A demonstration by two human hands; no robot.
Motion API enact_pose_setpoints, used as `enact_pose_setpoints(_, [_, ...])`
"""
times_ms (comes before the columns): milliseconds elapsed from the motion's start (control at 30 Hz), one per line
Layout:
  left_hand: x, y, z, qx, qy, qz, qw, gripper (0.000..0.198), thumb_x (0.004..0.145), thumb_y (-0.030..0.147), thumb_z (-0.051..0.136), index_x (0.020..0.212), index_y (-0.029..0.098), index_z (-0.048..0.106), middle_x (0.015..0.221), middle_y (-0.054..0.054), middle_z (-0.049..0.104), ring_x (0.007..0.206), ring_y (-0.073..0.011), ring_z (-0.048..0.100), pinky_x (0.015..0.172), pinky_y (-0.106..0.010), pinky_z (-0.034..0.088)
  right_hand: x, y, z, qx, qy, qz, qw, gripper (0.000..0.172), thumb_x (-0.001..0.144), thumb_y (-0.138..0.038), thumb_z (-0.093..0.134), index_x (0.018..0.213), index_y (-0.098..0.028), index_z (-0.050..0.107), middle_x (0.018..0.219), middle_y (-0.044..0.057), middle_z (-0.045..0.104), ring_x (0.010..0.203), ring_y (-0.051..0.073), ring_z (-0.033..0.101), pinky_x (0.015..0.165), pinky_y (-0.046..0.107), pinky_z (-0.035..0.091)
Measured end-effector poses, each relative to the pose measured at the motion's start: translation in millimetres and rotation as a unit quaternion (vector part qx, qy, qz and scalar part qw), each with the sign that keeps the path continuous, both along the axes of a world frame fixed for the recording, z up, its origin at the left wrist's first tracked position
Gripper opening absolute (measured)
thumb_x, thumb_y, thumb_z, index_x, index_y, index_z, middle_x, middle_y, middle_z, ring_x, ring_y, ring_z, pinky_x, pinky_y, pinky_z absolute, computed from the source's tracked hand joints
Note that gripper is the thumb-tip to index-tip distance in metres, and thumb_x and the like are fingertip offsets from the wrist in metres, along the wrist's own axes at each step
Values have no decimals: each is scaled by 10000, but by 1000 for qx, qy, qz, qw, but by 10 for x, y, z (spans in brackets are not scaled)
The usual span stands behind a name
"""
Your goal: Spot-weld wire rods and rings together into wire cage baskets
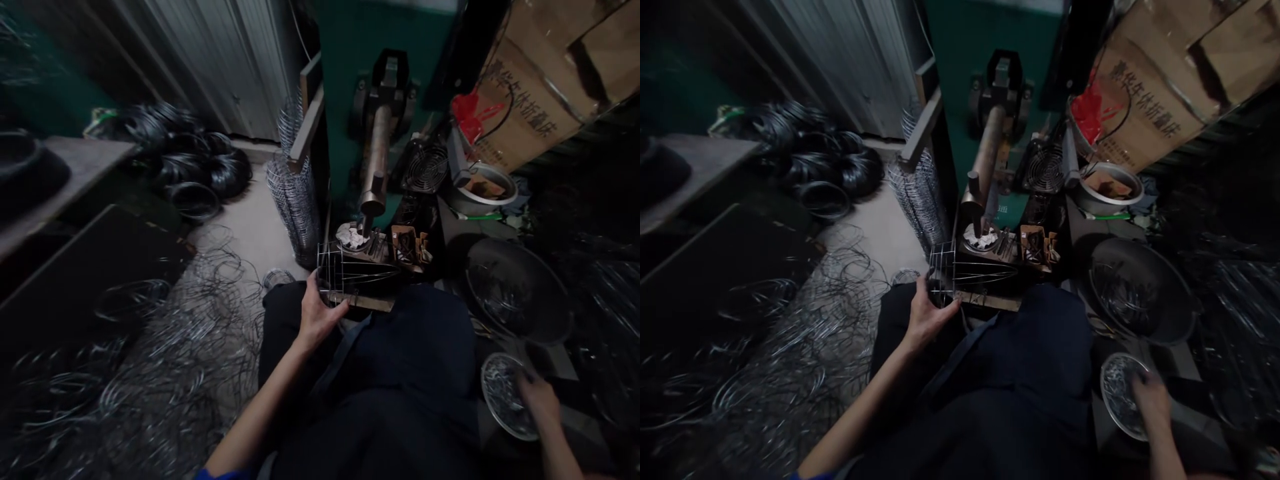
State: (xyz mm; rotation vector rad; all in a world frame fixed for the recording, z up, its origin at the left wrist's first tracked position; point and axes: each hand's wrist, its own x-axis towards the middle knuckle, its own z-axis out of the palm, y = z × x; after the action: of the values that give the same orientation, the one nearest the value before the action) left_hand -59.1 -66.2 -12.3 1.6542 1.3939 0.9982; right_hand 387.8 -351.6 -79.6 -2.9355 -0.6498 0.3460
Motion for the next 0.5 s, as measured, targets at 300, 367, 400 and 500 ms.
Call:
enact_pose_setpoints(300, [134,-65,72,2,16,-5,1000,831,671,344,786,1381,164,392,1207,-122,635,1098,-254,635,960,-395,515,-1386,2069,1130,340,145,464,805,293,980,-380,522,1164,-251,710,1202,59,705,1185,261,614,1040,437,470])
enact_pose_setpoints(367, [135,-77,86,-1,16,-8,1000,816,676,339,782,1374,170,396,1200,-116,639,1093,-249,638,961,-392,515,-1675,2365,1163,322,113,552,761,250,1000,-308,512,1141,-261,713,1167,51,719,1244,257,574,1047,452,452])
enact_pose_setpoints(400, [130,-78,89,-2,14,-8,1000,810,677,338,781,1372,174,397,1202,-113,639,1093,-247,639,964,-390,514,-1777,2474,1143,308,95,580,748,236,999,-277,517,1129,-262,714,1148,52,726,1260,262,562,1047,469,442])
enact_pose_setpoints(500, [101,-57,89,-7,3,-6,1000,806,680,335,781,1371,183,397,1212,-106,640,1099,-238,640,973,-384,511,-1940,2669,999,256,49,617,742,241,984,-202,539,1160,-258,694,1175,74,716,1259,278,562,1040,521,417])
